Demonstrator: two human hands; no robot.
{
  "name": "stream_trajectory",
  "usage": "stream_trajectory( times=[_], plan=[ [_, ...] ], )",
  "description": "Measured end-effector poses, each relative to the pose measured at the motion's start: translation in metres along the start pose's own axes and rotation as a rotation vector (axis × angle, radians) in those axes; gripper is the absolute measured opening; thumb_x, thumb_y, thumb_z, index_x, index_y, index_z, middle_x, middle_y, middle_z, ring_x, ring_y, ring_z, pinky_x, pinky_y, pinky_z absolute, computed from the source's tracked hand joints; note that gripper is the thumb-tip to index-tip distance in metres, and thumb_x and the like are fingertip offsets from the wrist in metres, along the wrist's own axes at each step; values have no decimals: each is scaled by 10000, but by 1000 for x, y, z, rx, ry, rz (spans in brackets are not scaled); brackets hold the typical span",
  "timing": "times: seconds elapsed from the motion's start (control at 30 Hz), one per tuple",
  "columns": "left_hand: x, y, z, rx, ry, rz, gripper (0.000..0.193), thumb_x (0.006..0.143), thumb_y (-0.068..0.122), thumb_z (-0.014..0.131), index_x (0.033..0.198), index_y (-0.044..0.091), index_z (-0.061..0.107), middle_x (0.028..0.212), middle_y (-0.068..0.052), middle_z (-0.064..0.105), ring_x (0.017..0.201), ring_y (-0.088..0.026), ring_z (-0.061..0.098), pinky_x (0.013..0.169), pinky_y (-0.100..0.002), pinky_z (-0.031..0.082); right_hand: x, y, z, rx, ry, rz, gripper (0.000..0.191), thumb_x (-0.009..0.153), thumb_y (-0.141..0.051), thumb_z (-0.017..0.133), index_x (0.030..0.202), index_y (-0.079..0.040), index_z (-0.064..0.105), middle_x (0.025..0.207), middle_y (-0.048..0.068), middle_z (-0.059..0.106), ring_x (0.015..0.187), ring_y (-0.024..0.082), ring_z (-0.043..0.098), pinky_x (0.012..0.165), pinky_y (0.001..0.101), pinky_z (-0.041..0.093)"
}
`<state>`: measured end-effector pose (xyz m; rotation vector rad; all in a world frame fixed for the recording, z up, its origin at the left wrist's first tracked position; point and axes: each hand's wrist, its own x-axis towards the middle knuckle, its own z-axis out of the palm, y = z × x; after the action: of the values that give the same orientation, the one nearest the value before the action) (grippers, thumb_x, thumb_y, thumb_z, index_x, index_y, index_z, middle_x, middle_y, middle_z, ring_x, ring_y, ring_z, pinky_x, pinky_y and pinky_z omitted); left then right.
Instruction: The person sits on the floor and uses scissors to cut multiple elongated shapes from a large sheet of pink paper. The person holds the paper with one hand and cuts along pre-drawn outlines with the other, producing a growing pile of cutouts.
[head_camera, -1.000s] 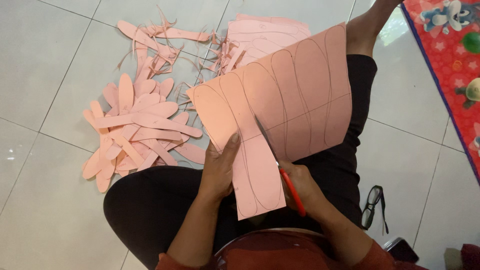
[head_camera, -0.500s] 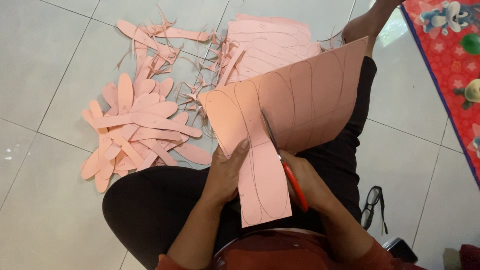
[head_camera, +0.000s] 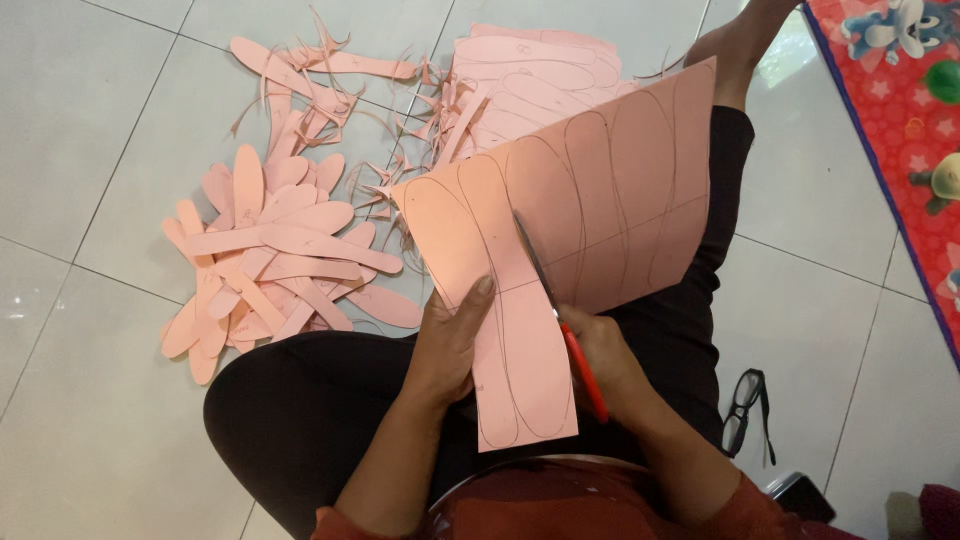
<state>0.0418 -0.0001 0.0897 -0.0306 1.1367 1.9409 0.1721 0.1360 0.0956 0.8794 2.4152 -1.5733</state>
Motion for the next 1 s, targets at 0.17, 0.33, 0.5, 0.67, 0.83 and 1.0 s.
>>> stream_trajectory(
  times=[0.17,0.33,0.5,0.67,0.83,1.0],
  plan=[
    [3,-4,-2,-5,-24,17,438,979,217,672,1347,18,542,1203,-121,677,1053,-176,668,868,-345,587,-1,12,8,71,76,-134,312,877,-127,704,1165,-13,668,904,133,792,780,197,779,704,316,612],
    [9,3,-4,-107,69,106,387,985,220,648,1304,15,574,1185,-107,689,1050,-160,683,885,-343,599,-1,15,11,-45,56,-9,255,864,-118,695,1094,-9,691,851,166,783,743,225,767,684,336,600],
    [7,8,1,22,170,183,391,980,236,670,1278,-11,612,1131,-113,712,971,-160,680,820,-340,588,1,8,5,-23,9,-55,194,909,-61,565,1044,5,687,819,178,774,719,223,752,672,344,583],
    [1,9,7,78,149,130,397,967,247,665,1275,3,609,1126,-92,728,961,-145,696,818,-312,598,9,-9,-5,141,-63,-148,239,919,-115,594,1106,19,658,924,183,782,821,216,744,735,355,575],
    [-3,9,9,-2,107,112,400,981,247,665,1276,-14,596,1102,-119,716,934,-171,687,773,-340,598,9,-20,-7,156,-108,-23,303,969,-196,576,1176,13,647,1000,157,784,891,217,747,795,344,586],
    [-2,9,10,34,136,112,426,965,255,669,1307,13,590,1130,-102,708,981,-147,682,812,-316,598,8,-21,-5,189,-124,-67,330,976,-203,557,1215,10,635,999,152,781,880,228,753,774,358,607]
  ],
)
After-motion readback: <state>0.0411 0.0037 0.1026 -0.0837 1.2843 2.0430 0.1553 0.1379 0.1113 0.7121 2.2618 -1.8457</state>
